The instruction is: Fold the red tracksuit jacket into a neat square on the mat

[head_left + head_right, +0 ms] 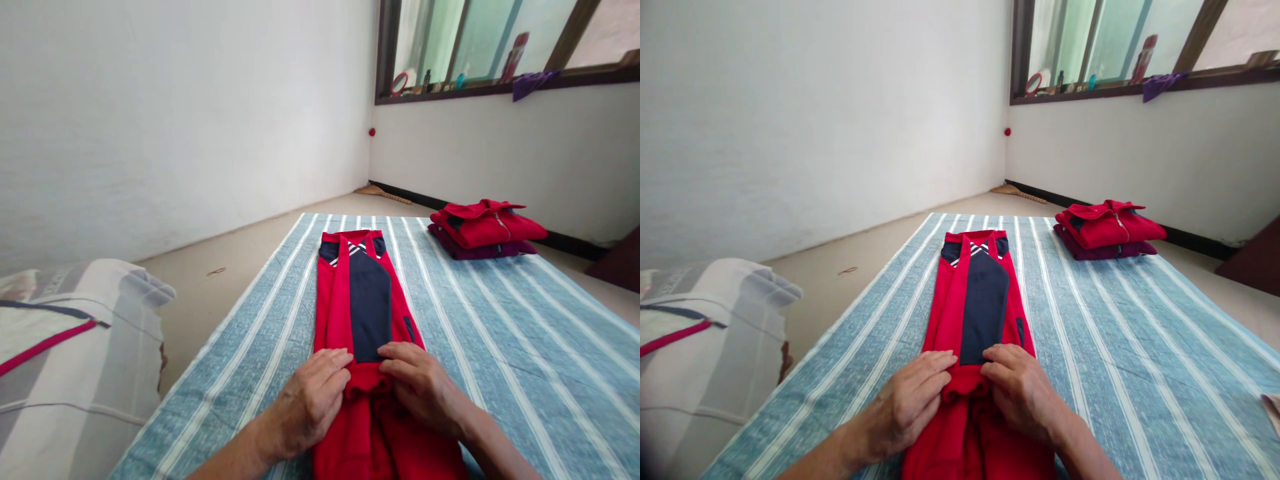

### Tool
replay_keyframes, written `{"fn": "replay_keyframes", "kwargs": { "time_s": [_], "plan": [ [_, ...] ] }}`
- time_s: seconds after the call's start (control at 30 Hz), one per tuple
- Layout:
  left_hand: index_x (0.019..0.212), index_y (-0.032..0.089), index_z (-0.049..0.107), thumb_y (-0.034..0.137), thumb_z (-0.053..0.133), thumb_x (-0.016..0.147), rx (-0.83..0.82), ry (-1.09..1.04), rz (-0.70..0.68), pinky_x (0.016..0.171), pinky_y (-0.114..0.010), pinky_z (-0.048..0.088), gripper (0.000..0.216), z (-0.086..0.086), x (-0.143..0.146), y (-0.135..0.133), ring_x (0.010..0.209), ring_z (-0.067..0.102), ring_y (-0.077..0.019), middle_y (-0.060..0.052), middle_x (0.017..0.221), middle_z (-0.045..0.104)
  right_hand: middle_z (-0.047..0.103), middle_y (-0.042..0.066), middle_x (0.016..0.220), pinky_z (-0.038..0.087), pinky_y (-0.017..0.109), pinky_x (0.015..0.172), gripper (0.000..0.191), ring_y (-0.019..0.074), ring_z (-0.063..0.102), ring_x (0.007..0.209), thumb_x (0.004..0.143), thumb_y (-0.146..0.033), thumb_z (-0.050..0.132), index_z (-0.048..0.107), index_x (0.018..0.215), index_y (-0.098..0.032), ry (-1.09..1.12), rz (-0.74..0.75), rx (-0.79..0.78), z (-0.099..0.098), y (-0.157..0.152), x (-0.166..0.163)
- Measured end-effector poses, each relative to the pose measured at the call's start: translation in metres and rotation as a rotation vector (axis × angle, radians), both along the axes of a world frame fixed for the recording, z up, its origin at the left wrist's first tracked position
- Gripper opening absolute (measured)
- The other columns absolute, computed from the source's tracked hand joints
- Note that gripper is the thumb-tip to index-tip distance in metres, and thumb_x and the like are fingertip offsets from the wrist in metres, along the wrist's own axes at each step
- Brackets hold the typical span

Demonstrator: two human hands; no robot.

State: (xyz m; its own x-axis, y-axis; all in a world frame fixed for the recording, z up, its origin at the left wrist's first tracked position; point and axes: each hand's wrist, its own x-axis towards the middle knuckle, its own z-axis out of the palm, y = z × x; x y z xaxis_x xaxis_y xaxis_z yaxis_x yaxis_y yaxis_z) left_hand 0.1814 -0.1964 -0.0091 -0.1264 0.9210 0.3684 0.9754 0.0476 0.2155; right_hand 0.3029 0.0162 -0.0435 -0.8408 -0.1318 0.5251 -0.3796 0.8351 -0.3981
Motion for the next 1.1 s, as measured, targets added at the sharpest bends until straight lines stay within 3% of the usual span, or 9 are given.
{"fn": "replay_keyframes", "kwargs": {
  "time_s": [0.13, 0.3, 0.47, 0.77, 0.97, 1.1],
  "plan": [
    [0.099, 0.015, 0.059, 0.004, 0.042, 0.084, 0.095, -0.027, -0.010, 0.096, -0.035, 0.050, 0.025, 0.000, 0.002, 0.003, 0.109, 0.060, -0.0200, -0.011, 0.112, 0.066, 0.065, 0.010, 0.112, 0.050, 0.033, 0.087, 0.026, 0.0185, 0.061, 0.103, 0.085, -0.009, 0.044, 0.063, 0.098, -0.020, -0.028, 0.006, -0.068, 0.006, 0.006, 0.006],
    [0.090, 0.015, 0.060, 0.005, 0.042, 0.084, 0.005, -0.065, -0.046, 0.093, -0.036, 0.051, 0.022, -0.004, 0.003, 0.003, 0.103, 0.062, -0.0205, -0.011, 0.108, 0.067, 0.065, 0.009, 0.112, 0.050, 0.035, 0.087, 0.029, 0.0192, 0.061, 0.102, 0.083, -0.007, 0.044, 0.064, 0.099, -0.021, -0.132, 0.042, -0.036, 0.006, 0.004, 0.009],
    [0.094, 0.016, 0.061, 0.006, 0.043, 0.084, -0.005, -0.094, -0.026, 0.094, -0.036, 0.050, 0.023, -0.007, 0.003, 0.002, 0.106, 0.060, -0.0206, -0.011, 0.111, 0.066, 0.064, 0.010, 0.116, 0.049, 0.036, 0.091, 0.030, 0.0198, 0.059, 0.107, 0.084, -0.011, 0.046, 0.062, 0.107, -0.021, -0.113, -0.005, -0.067, 0.004, 0.007, 0.011],
    [0.098, 0.017, 0.061, 0.011, 0.047, 0.083, 0.072, -0.292, 0.011, 0.095, -0.032, 0.049, 0.022, 0.012, -0.013, 0.005, 0.110, 0.059, -0.0181, -0.009, 0.117, 0.065, 0.064, 0.011, 0.114, 0.052, 0.037, 0.089, 0.019, 0.0206, 0.061, 0.107, 0.088, -0.023, 0.052, 0.063, 0.103, -0.022, -0.041, -0.110, -0.209, 0.005, 0.017, 0.019],
    [0.108, 0.017, 0.060, 0.023, 0.044, 0.089, 0.045, -0.138, 0.234, 0.103, -0.039, 0.043, 0.026, 0.006, -0.067, 0.059, 0.119, 0.053, -0.0214, -0.011, 0.123, 0.061, 0.060, 0.011, 0.123, 0.047, 0.042, 0.097, 0.025, 0.0247, 0.053, 0.118, 0.088, -0.031, 0.055, 0.063, 0.110, -0.022, -0.064, -0.059, -0.104, 0.015, -0.015, -0.010],
    [0.123, 0.013, 0.052, 0.031, 0.047, 0.089, -0.161, -0.092, 0.439, 0.111, -0.042, 0.030, 0.039, -0.001, -0.103, 0.113, 0.133, 0.037, -0.0259, -0.016, 0.139, 0.046, 0.054, 0.016, 0.132, 0.046, 0.053, 0.095, 0.061, 0.0358, 0.049, 0.122, 0.075, -0.059, 0.064, 0.056, 0.124, -0.024, -0.086, -0.083, 0.037, -0.012, -0.029, -0.027]
  ]
}}
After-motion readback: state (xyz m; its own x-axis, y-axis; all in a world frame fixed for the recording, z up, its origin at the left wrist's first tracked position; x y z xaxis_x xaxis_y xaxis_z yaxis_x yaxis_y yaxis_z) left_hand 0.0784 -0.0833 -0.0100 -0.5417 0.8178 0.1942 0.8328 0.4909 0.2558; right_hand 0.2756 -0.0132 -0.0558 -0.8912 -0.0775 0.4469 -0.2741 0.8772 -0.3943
